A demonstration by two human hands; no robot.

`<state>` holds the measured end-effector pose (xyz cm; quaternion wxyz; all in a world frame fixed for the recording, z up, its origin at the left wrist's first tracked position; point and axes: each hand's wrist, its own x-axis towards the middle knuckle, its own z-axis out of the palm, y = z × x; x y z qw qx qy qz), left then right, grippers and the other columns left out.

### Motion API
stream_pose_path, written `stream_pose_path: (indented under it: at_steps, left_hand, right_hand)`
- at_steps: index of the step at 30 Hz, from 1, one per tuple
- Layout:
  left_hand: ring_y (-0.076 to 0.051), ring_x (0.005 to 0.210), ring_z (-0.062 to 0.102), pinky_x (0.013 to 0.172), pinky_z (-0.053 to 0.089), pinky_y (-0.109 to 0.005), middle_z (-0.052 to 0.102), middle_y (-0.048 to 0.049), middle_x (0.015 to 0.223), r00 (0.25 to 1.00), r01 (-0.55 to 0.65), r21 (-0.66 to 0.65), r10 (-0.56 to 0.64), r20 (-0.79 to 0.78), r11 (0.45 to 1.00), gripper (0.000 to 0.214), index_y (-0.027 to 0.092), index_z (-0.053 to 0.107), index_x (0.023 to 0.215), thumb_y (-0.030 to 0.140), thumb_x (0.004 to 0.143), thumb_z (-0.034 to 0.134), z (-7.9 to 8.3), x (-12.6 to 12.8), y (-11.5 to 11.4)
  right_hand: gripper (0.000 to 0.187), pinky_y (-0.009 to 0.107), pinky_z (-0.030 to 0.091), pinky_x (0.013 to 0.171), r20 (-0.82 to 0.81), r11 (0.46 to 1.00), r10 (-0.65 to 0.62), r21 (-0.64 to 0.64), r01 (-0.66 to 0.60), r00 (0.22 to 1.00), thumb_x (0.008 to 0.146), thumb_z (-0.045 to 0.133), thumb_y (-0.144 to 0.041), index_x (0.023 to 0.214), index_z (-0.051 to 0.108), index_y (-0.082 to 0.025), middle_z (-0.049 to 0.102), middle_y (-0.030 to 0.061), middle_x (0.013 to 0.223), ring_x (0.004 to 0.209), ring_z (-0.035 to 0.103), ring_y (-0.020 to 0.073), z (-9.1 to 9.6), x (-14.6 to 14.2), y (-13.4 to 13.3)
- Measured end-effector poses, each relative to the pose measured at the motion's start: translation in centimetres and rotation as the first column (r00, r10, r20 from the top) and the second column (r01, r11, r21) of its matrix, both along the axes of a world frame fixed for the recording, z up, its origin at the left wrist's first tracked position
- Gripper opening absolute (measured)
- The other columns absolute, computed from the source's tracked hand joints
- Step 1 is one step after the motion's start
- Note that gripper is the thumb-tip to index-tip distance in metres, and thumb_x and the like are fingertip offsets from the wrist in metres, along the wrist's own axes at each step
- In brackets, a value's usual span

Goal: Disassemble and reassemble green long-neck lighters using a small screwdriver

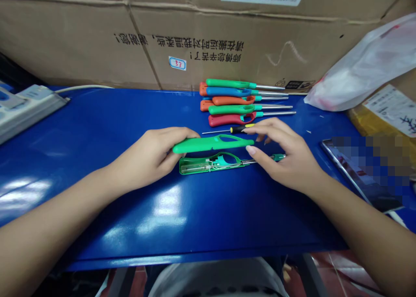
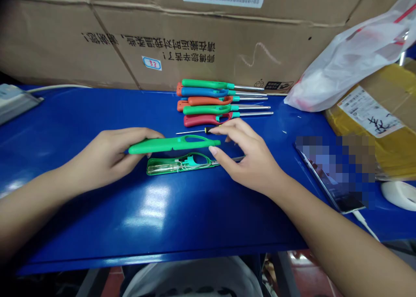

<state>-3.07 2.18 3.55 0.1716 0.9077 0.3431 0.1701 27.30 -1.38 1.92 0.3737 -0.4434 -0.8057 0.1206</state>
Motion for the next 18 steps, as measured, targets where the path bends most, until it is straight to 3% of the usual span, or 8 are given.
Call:
stream_pose_path:
  at_steps: [6,11,18]
  left_hand:
    - [-0.025,0.097,0.064,0.081,0.049,-0.034,0.067,-0.0089,0.108,0.992,0.060,0.026,-0.056,-0.115,0.998,0.029,0.019,0.058,0.119,0.019,0.093,0.045,0.01,0.16,-0.15]
    - [-0.024,0.093,0.062,0.081,0.048,-0.034,0.067,-0.0090,0.105,0.983,0.150,0.061,-0.142,-0.118,0.987,0.035,0.017,0.060,0.123,0.040,0.097,0.057,0.45,0.47,-0.17]
    - [-0.024,0.098,0.063,0.086,0.049,-0.034,0.065,-0.0105,0.109,0.985,0.131,0.016,-0.128,-0.119,0.991,0.034,0.015,0.062,0.123,0.039,0.105,0.046,0.29,0.51,-0.19]
  right_hand:
    - [0.009,0.033,0.056,0.072,0.042,0.993,0.102,-0.056,-0.099,0.994,0.093,0.070,-0.026,0.101,0.074,-0.023,0.072,0.0035,0.087,0.077,0.066,0.0176,-0.38,0.47,0.10]
    - [0.007,0.037,0.056,0.077,0.095,0.995,0.101,-0.033,-0.098,0.990,0.093,0.071,-0.027,0.098,0.074,-0.024,0.076,0.0045,0.090,0.083,0.070,0.0200,-0.06,0.74,0.09]
    - [0.008,0.040,0.052,0.084,0.184,0.990,0.139,-0.040,-0.133,0.973,0.092,0.072,-0.028,0.096,0.071,-0.022,0.073,0.0047,0.093,0.087,0.066,0.0206,-0.36,0.66,0.19]
